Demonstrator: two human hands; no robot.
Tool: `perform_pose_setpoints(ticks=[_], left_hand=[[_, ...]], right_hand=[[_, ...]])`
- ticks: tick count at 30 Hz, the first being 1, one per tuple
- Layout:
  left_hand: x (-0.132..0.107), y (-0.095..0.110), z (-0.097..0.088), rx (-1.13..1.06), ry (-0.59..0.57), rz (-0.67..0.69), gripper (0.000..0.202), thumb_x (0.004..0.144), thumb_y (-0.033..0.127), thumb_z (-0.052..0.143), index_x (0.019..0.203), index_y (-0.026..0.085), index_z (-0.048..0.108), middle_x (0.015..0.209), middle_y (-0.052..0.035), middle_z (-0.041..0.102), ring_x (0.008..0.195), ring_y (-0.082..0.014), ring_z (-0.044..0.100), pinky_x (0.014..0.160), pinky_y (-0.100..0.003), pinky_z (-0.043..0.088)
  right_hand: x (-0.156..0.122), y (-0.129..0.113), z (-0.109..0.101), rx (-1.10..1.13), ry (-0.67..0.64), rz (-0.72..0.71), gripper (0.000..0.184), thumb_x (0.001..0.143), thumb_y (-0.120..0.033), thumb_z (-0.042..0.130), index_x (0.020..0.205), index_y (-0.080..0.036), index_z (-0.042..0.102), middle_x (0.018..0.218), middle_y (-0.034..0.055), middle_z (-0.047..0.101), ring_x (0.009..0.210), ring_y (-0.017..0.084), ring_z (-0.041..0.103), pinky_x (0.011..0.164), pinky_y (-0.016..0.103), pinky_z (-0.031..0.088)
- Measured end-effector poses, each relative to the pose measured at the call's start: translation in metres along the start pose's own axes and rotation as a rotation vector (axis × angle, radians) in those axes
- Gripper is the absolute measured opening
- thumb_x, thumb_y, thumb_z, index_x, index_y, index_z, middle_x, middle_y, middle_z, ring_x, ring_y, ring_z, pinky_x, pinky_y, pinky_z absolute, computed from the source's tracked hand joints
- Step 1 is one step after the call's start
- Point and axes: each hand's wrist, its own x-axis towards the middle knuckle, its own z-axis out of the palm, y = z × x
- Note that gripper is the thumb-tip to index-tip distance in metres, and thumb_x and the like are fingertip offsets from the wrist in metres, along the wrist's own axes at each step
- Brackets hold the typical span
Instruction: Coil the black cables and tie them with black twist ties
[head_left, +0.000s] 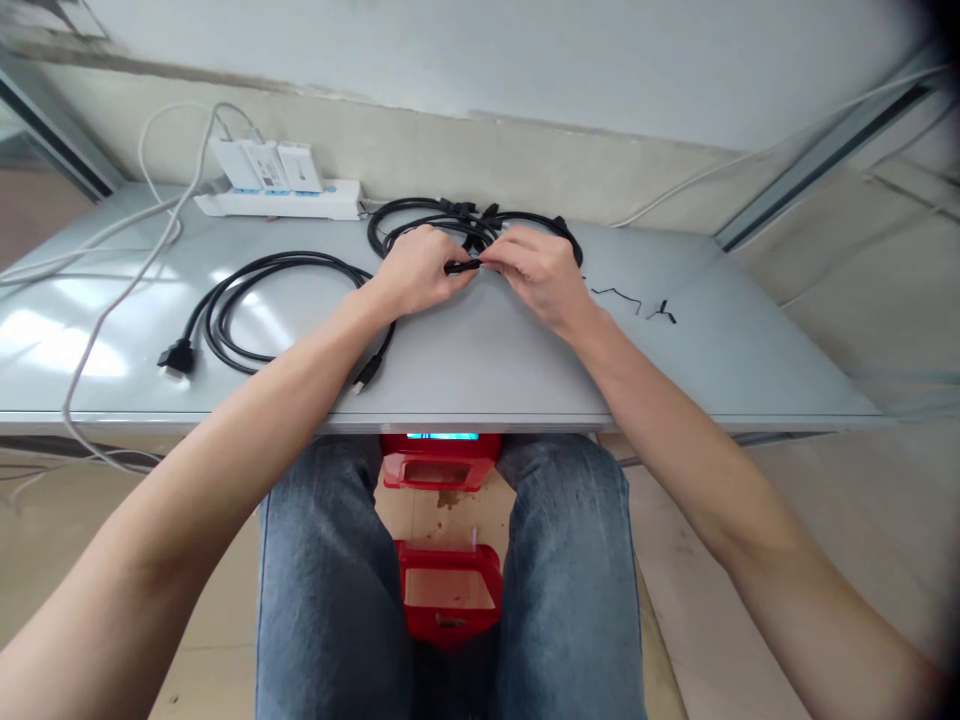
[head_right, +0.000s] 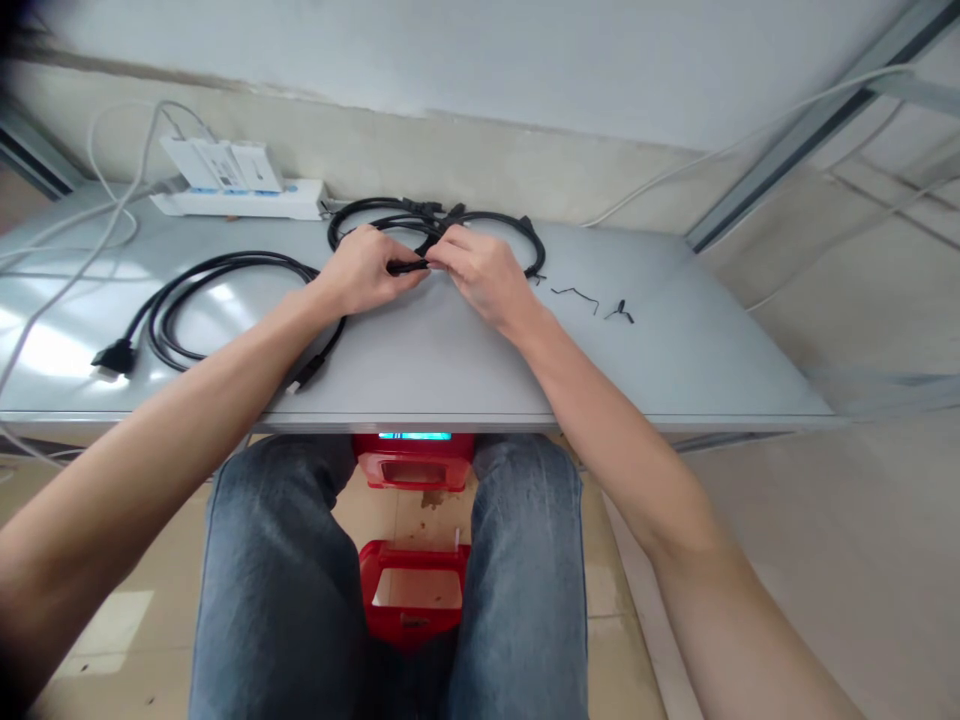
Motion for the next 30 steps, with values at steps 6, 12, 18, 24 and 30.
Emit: perform_pose_setpoints(ticks=[6, 12, 18, 24, 30], left_hand=[[0.0, -0.001, 0.001, -0.02, 0.029, 0.043, 0.03, 0.098, 0.046, 0.063, 0.087, 0.023, 0.077, 0.074, -0.0107, 0.071, 0.09, -0.0319, 0.07, 0.079, -0.042, 0.041], [-0.001, 0.0, 0.0, 0.021, 0.009, 0.031, 0.031, 0.099, 0.047, 0.06, 0.087, 0.024, 0.078, 0.077, -0.0118, 0.073, 0.092, -0.0334, 0.071, 0.08, -0.043, 0.042], [-0.001, -0.001, 0.0, 0.003, 0.018, 0.033, 0.032, 0.1, 0.048, 0.06, 0.089, 0.025, 0.08, 0.076, -0.0116, 0.074, 0.09, -0.034, 0.071, 0.08, -0.044, 0.043], [0.0, 0.001, 0.001, 0.013, -0.01, -0.015, 0.031, 0.099, 0.046, 0.063, 0.083, 0.023, 0.078, 0.08, -0.0134, 0.075, 0.096, -0.0358, 0.073, 0.085, -0.045, 0.044], [0.0, -0.006, 0.006, 0.036, -0.017, 0.007, 0.032, 0.097, 0.048, 0.065, 0.087, 0.022, 0.081, 0.079, -0.0123, 0.074, 0.097, -0.0354, 0.072, 0.087, -0.044, 0.045]], right_hand=[[0.001, 0.001, 0.0, -0.011, -0.01, 0.015, 0.038, 0.121, -0.047, 0.048, 0.113, -0.022, 0.076, 0.106, 0.0075, 0.072, 0.095, 0.022, 0.07, 0.087, 0.036, 0.058], [0.003, -0.006, -0.002, -0.013, -0.017, 0.095, 0.049, 0.121, -0.058, 0.043, 0.11, -0.023, 0.074, 0.108, 0.0089, 0.07, 0.097, 0.022, 0.07, 0.088, 0.036, 0.056], [0.003, -0.016, -0.003, -0.028, -0.029, 0.154, 0.05, 0.12, -0.059, 0.043, 0.11, -0.022, 0.074, 0.104, 0.0097, 0.072, 0.099, 0.025, 0.07, 0.088, 0.036, 0.055], [0.009, -0.023, 0.003, 0.13, -0.004, 0.404, 0.049, 0.11, -0.069, 0.063, 0.096, -0.022, 0.071, 0.095, 0.0097, 0.074, 0.098, 0.027, 0.072, 0.086, 0.038, 0.057], [0.017, -0.035, -0.004, 0.633, -0.102, 0.799, 0.042, 0.096, -0.059, 0.088, 0.093, -0.023, 0.067, 0.071, 0.0013, 0.065, 0.061, 0.016, 0.062, 0.053, 0.028, 0.05]])
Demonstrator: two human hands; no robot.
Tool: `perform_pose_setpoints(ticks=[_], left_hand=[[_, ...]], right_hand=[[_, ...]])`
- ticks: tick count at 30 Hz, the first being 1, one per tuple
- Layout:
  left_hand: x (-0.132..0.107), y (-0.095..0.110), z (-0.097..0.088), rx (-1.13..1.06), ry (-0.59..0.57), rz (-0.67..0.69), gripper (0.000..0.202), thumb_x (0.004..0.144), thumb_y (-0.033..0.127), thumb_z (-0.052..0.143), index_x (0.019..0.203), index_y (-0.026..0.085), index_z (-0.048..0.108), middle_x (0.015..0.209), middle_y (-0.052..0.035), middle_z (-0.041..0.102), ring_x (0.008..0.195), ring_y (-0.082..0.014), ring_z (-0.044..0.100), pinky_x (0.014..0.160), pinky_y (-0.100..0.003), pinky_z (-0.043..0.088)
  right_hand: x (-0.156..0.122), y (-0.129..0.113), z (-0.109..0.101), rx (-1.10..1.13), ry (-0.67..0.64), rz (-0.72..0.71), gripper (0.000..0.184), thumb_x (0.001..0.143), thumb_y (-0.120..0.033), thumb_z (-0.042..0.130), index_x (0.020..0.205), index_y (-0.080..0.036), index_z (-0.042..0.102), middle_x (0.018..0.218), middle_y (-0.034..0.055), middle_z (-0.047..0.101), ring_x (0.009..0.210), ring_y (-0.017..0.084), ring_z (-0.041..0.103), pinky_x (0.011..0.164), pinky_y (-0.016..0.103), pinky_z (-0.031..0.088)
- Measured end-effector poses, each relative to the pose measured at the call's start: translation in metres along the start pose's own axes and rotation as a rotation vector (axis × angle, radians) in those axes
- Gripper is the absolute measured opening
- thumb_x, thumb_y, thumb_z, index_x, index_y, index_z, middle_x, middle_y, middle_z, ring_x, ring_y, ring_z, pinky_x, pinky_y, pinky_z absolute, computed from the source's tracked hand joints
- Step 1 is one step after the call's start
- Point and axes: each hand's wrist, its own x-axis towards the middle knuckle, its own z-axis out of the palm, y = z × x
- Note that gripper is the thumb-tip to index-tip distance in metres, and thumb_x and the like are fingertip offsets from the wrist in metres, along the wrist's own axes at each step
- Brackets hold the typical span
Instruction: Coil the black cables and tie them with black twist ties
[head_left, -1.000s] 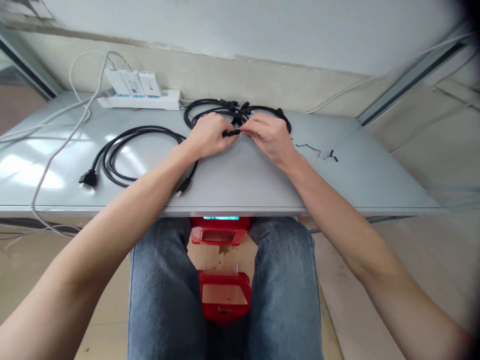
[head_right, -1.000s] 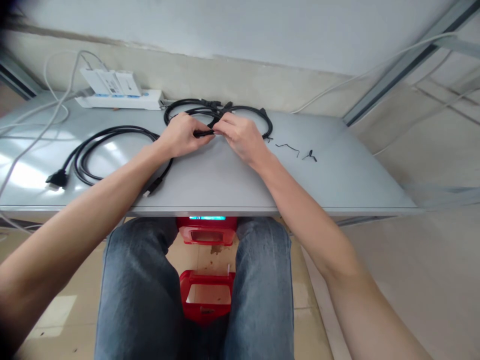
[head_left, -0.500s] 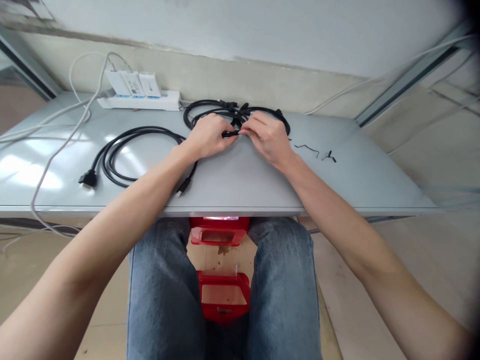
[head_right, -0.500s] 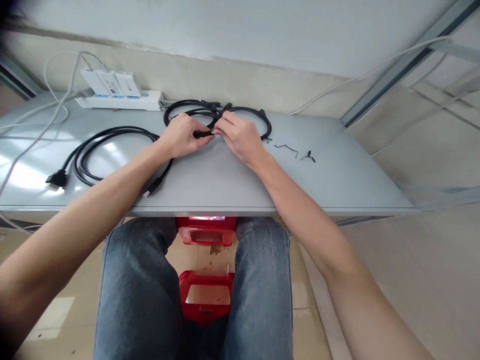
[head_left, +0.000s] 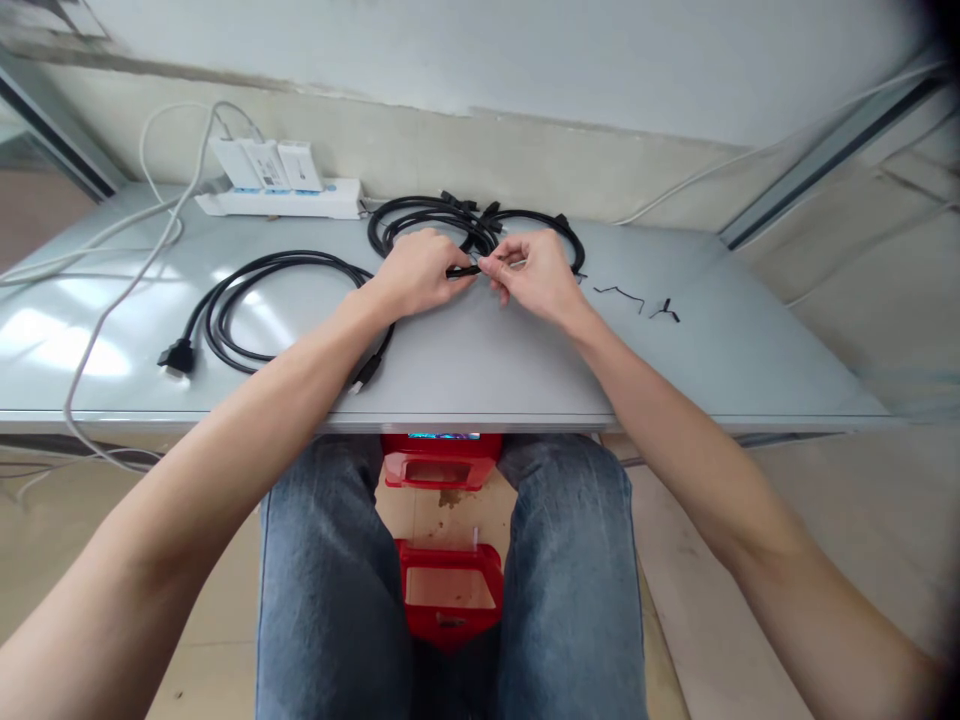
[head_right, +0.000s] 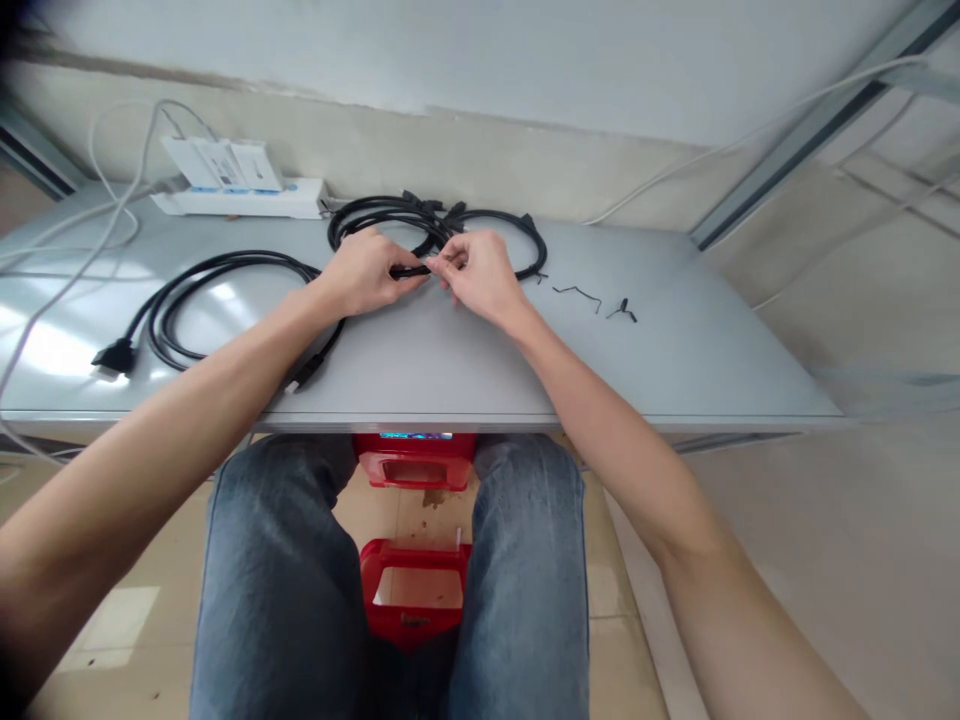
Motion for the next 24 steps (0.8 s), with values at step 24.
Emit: perform_pose_setpoints(ticks=[24], left_hand=[[-0.002, 0.011, -0.006, 0.007, 0.065, 0.013, 0.036, 0.104, 0.05, 0.055, 0.095, 0.025, 0.08, 0.079, -0.009, 0.077, 0.085, -0.0297, 0.073, 0.077, -0.041, 0.045]], right_hand=[[-0.003, -0.019, -0.008, 0.522, -0.064, 0.497, 0.05, 0.098, -0.065, 0.085, 0.098, -0.024, 0.057, 0.067, -0.0025, 0.06, 0.039, 0.005, 0.034, 0.029, 0.021, 0.012]])
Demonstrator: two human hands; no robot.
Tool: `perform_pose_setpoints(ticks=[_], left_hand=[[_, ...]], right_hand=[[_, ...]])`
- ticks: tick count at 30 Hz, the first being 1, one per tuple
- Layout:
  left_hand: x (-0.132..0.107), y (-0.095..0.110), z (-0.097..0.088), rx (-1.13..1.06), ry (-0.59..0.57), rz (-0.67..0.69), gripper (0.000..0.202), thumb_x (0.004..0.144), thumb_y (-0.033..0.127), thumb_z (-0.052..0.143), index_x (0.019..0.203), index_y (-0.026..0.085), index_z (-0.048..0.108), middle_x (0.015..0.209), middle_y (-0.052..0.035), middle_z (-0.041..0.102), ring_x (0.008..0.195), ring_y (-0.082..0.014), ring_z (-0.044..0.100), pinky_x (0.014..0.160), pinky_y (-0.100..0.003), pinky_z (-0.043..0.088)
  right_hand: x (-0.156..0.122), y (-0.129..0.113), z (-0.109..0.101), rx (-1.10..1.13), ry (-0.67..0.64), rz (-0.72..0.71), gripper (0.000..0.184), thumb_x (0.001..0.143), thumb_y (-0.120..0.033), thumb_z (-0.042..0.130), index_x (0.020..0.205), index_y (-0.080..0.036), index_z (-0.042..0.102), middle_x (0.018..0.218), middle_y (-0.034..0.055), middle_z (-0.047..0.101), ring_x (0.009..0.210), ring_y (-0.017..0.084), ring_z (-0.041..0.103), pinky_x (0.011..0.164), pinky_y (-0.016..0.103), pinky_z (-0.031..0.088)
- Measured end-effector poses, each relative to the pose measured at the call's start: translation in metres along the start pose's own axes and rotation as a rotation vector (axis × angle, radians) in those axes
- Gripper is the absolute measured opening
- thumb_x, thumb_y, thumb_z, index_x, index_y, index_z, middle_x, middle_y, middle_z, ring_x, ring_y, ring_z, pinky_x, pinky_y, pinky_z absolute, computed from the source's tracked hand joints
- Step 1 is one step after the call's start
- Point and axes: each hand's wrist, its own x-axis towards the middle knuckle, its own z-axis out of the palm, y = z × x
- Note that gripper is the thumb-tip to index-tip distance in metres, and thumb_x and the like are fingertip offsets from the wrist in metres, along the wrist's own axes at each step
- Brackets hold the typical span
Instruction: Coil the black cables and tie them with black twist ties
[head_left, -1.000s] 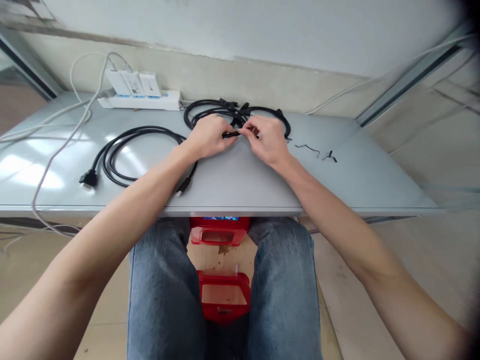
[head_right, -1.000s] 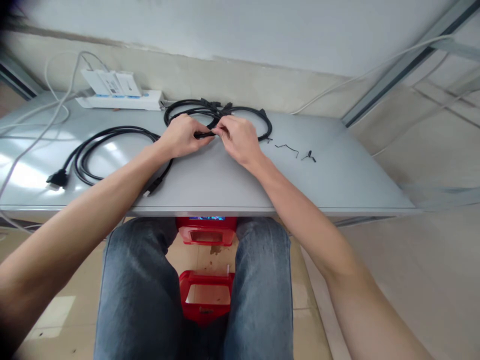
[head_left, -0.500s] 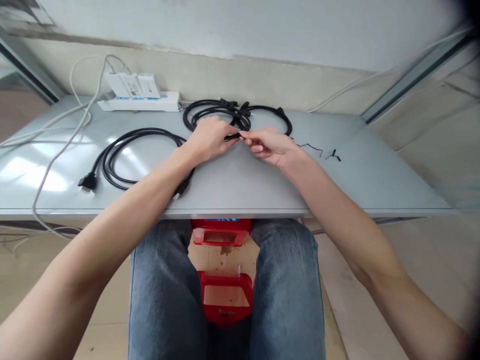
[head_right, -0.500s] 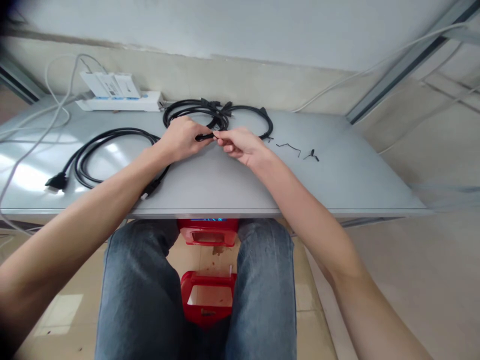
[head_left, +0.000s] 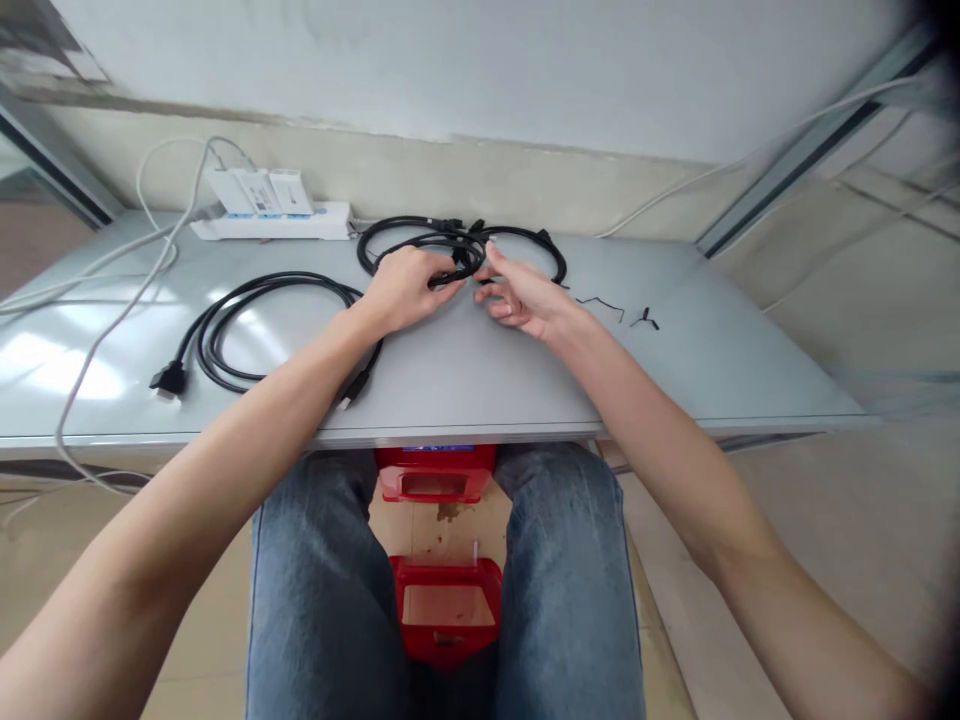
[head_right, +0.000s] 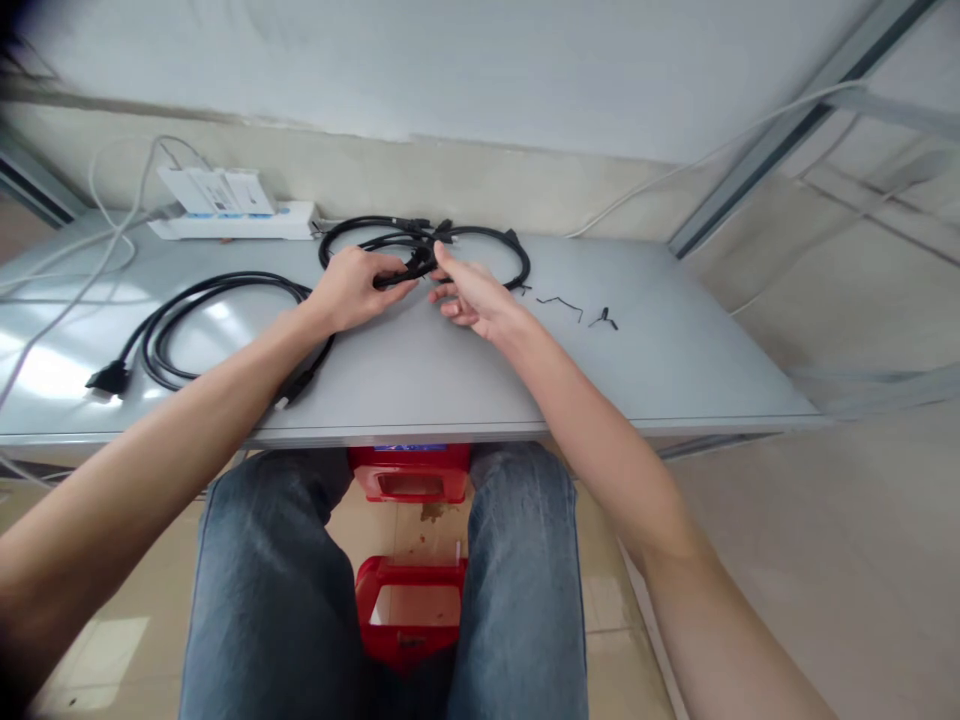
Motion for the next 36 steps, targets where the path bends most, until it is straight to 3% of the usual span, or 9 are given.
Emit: perform_pose_setpoints(ticks=[8, 12, 18, 24, 28, 32, 36], left_hand=[[-0.002, 0.001, 0.002, 0.061, 0.041, 0.029, 0.038, 0.103, 0.05, 0.056, 0.102, 0.026, 0.086, 0.082, -0.012, 0.079, 0.091, -0.0338, 0.077, 0.077, -0.04, 0.046], [-0.001, 0.005, -0.001, 0.11, 0.03, 0.036, 0.038, 0.102, 0.049, 0.058, 0.106, 0.024, 0.087, 0.085, -0.0142, 0.081, 0.092, -0.0354, 0.077, 0.076, -0.039, 0.045], [-0.003, 0.014, -0.005, 0.179, -0.004, 0.057, 0.038, 0.104, 0.045, 0.055, 0.105, 0.025, 0.087, 0.092, -0.0144, 0.084, 0.086, -0.033, 0.077, 0.069, -0.038, 0.043], [0.0, 0.004, -0.002, 0.141, 0.004, 0.058, 0.032, 0.097, 0.027, 0.062, 0.118, 0.026, 0.085, 0.108, -0.0128, 0.085, 0.103, -0.0327, 0.077, 0.076, -0.038, 0.052], [0.003, -0.009, 0.0, 0.083, 0.021, 0.112, 0.031, 0.094, 0.019, 0.06, 0.113, 0.022, 0.084, 0.103, -0.0125, 0.081, 0.111, -0.0334, 0.071, 0.09, -0.041, 0.057], [0.004, -0.017, 0.002, 0.057, 0.052, 0.141, 0.029, 0.098, 0.022, 0.059, 0.113, 0.019, 0.085, 0.106, -0.0126, 0.077, 0.114, -0.0337, 0.066, 0.101, -0.046, 0.056], [0.002, -0.018, 0.003, 0.032, 0.091, 0.136, 0.03, 0.102, 0.029, 0.06, 0.12, 0.022, 0.084, 0.129, -0.0129, 0.072, 0.123, -0.0325, 0.066, 0.11, -0.048, 0.055]], right_hand=[[-0.002, -0.003, -0.001, -0.022, -0.057, 0.009, 0.024, 0.112, -0.034, 0.067, 0.097, -0.023, 0.052, 0.065, -0.0043, 0.059, 0.039, 0.003, 0.026, 0.033, 0.014, 0.012], [-0.002, -0.002, 0.002, 0.028, -0.062, 0.018, 0.027, 0.112, -0.037, 0.069, 0.096, -0.023, 0.053, 0.063, -0.0042, 0.059, 0.039, 0.005, 0.029, 0.034, 0.014, 0.012], [-0.002, -0.002, -0.002, 0.076, -0.082, -0.089, 0.026, 0.105, -0.024, 0.073, 0.091, -0.022, 0.051, 0.066, -0.0054, 0.058, 0.041, 0.003, 0.033, 0.036, 0.013, 0.013], [0.003, 0.002, -0.005, 0.052, 0.014, -0.305, 0.03, 0.096, -0.032, 0.076, 0.093, -0.026, 0.047, 0.066, -0.0071, 0.055, 0.045, 0.007, 0.048, 0.039, 0.016, 0.013], [0.015, 0.01, -0.008, 0.034, 0.13, -0.418, 0.032, 0.093, -0.039, 0.077, 0.097, -0.028, 0.047, 0.065, -0.0085, 0.055, 0.046, 0.008, 0.052, 0.039, 0.017, 0.017], [0.025, 0.014, -0.015, 0.007, 0.196, -0.55, 0.039, 0.09, -0.052, 0.08, 0.1, -0.028, 0.05, 0.067, -0.0071, 0.057, 0.047, 0.011, 0.054, 0.036, 0.02, 0.022], [0.02, 0.006, -0.023, -0.053, 0.206, -0.667, 0.046, 0.087, -0.061, 0.083, 0.1, -0.028, 0.053, 0.069, -0.0058, 0.06, 0.05, 0.012, 0.056, 0.037, 0.022, 0.03]])
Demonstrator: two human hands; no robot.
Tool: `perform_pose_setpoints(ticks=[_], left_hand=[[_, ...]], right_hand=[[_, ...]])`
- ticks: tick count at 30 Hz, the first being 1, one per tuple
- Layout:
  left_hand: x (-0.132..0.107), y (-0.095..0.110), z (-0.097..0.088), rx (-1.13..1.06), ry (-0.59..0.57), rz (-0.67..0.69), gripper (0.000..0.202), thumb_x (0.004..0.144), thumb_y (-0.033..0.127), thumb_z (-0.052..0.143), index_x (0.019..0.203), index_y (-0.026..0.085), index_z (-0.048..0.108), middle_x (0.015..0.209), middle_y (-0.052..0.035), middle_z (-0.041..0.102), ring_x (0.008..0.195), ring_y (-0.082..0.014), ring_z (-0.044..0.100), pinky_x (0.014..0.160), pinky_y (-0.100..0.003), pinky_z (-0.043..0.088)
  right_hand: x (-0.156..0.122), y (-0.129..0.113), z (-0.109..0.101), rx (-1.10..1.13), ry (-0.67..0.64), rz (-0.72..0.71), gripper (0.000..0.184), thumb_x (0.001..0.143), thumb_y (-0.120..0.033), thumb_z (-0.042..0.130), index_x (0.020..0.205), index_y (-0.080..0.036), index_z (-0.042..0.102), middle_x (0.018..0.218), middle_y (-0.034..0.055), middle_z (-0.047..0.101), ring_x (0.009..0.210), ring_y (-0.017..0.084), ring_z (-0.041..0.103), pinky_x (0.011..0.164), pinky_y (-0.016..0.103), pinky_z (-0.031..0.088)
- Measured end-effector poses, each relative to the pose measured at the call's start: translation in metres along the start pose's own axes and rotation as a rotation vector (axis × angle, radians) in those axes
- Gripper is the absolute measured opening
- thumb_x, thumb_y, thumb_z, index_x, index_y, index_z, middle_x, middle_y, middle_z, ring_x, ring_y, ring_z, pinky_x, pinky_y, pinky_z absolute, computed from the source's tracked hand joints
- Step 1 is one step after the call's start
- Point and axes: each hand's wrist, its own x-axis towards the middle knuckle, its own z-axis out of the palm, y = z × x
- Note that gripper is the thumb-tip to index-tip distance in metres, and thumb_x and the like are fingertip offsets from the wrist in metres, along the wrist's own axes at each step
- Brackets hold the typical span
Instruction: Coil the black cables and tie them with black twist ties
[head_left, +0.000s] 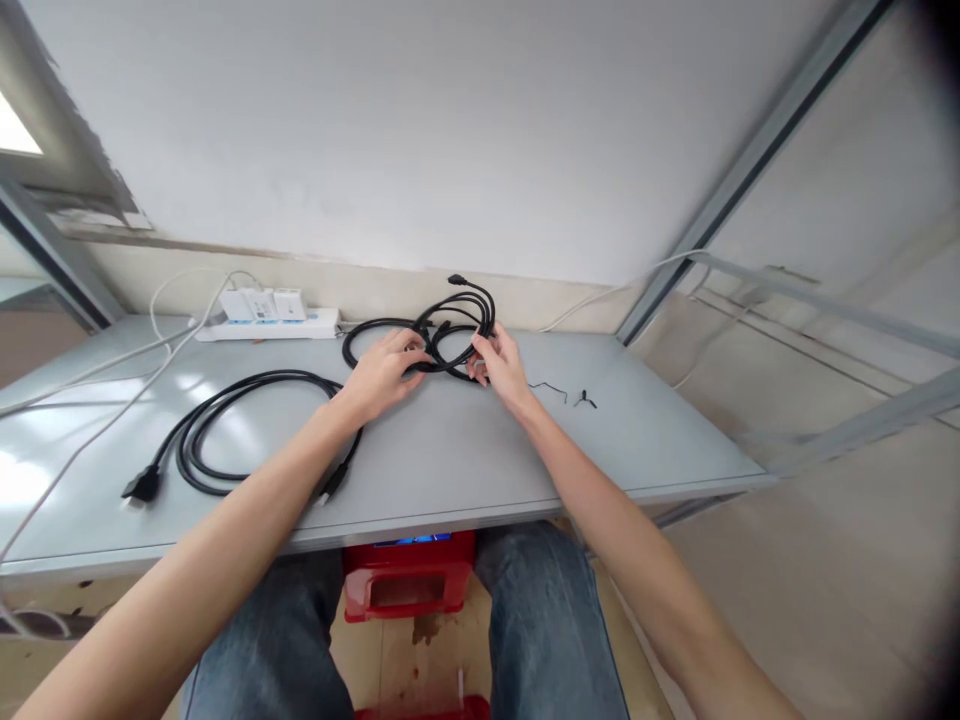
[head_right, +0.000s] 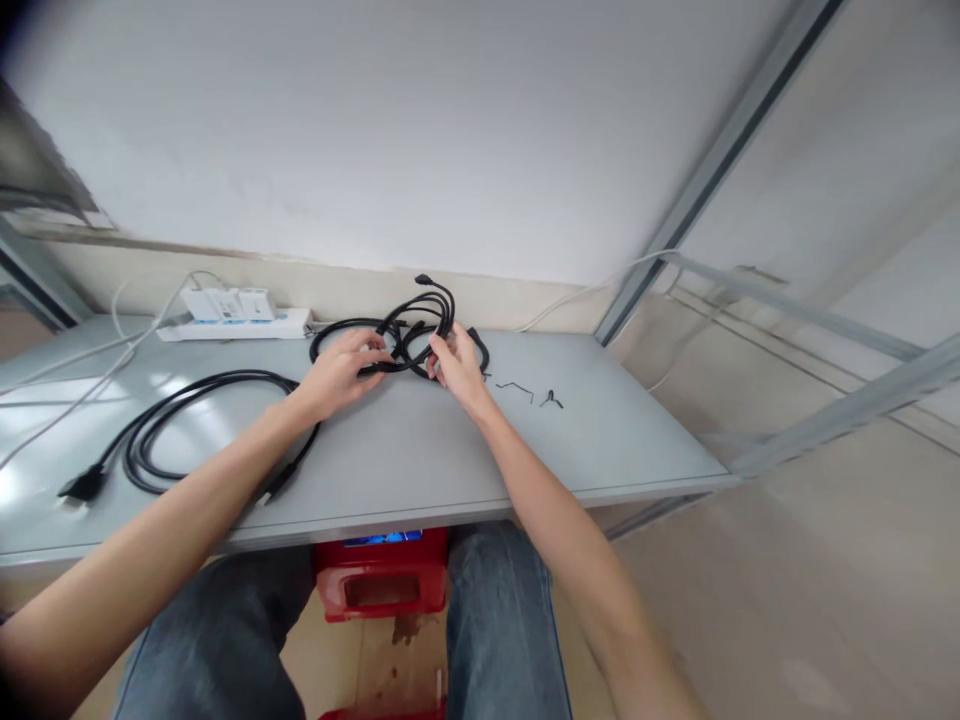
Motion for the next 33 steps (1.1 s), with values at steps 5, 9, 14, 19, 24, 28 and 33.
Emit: perform_pose_setpoints(ticks=[5, 9, 14, 19, 24, 28, 33], left_hand=[[-0.002, -0.001, 0.001, -0.002, 0.017, -0.016, 0.037, 0.108, 0.029, 0.05, 0.128, 0.02, 0.081, 0.136, -0.0157, 0.068, 0.123, -0.0317, 0.067, 0.107, -0.049, 0.057], [-0.004, 0.0, 0.004, -0.006, 0.001, -0.025, 0.04, 0.109, 0.028, 0.046, 0.129, 0.02, 0.08, 0.134, -0.0152, 0.067, 0.116, -0.0299, 0.069, 0.105, -0.048, 0.057], [-0.004, 0.0, 0.005, -0.019, -0.015, -0.026, 0.04, 0.108, 0.026, 0.044, 0.123, 0.021, 0.081, 0.131, -0.0144, 0.068, 0.115, -0.0295, 0.068, 0.105, -0.048, 0.057], [-0.003, -0.003, 0.005, -0.004, -0.024, -0.034, 0.041, 0.106, 0.024, 0.045, 0.121, 0.021, 0.082, 0.129, -0.0143, 0.069, 0.112, -0.0292, 0.068, 0.105, -0.049, 0.056], [-0.003, -0.004, 0.006, -0.017, -0.02, -0.041, 0.04, 0.104, 0.023, 0.047, 0.118, 0.02, 0.084, 0.126, -0.0146, 0.069, 0.115, -0.0305, 0.068, 0.105, -0.048, 0.057], [-0.002, -0.004, 0.005, -0.028, -0.013, -0.04, 0.039, 0.103, 0.022, 0.047, 0.117, 0.021, 0.084, 0.126, -0.0144, 0.071, 0.114, -0.0305, 0.068, 0.102, -0.047, 0.057], [0.002, -0.001, 0.001, -0.018, 0.061, -0.026, 0.036, 0.1, 0.019, 0.05, 0.109, 0.02, 0.085, 0.121, -0.0138, 0.072, 0.111, -0.0302, 0.067, 0.1, -0.047, 0.056]], right_hand=[[0.002, -0.028, -0.038, 0.133, 0.201, -0.04, 0.046, 0.08, -0.055, 0.089, 0.096, -0.027, 0.057, 0.076, -0.0036, 0.064, 0.052, 0.012, 0.058, 0.038, 0.023, 0.032], [0.005, -0.049, -0.105, 0.192, 0.31, 0.003, 0.041, 0.078, -0.043, 0.092, 0.089, -0.025, 0.056, 0.078, -0.0018, 0.065, 0.058, 0.012, 0.06, 0.04, 0.023, 0.03], [0.008, -0.063, -0.182, 0.127, 0.504, 0.358, 0.023, 0.099, -0.019, 0.066, 0.08, -0.022, 0.053, 0.064, -0.0017, 0.057, 0.053, 0.01, 0.052, 0.04, 0.02, 0.026], [0.01, -0.062, -0.214, -0.088, 0.498, 0.666, 0.03, 0.108, -0.008, 0.048, 0.081, -0.019, 0.057, 0.065, 0.0021, 0.062, 0.05, 0.01, 0.051, 0.041, 0.019, 0.027], [0.012, -0.055, -0.229, -0.273, 0.498, 0.769, 0.028, 0.108, -0.007, 0.057, 0.083, -0.018, 0.062, 0.064, 0.0027, 0.064, 0.049, 0.01, 0.048, 0.043, 0.021, 0.029], [0.015, -0.053, -0.241, -0.726, 0.447, 0.755, 0.013, 0.103, -0.017, 0.075, 0.091, -0.015, 0.072, 0.073, 0.0091, 0.071, 0.057, 0.014, 0.053, 0.052, 0.027, 0.041], [0.012, -0.054, -0.228, -1.383, 0.315, 0.515, 0.033, 0.102, -0.022, 0.074, 0.131, -0.007, 0.077, 0.119, 0.027, 0.079, 0.112, 0.035, 0.075, 0.087, 0.04, 0.056]])
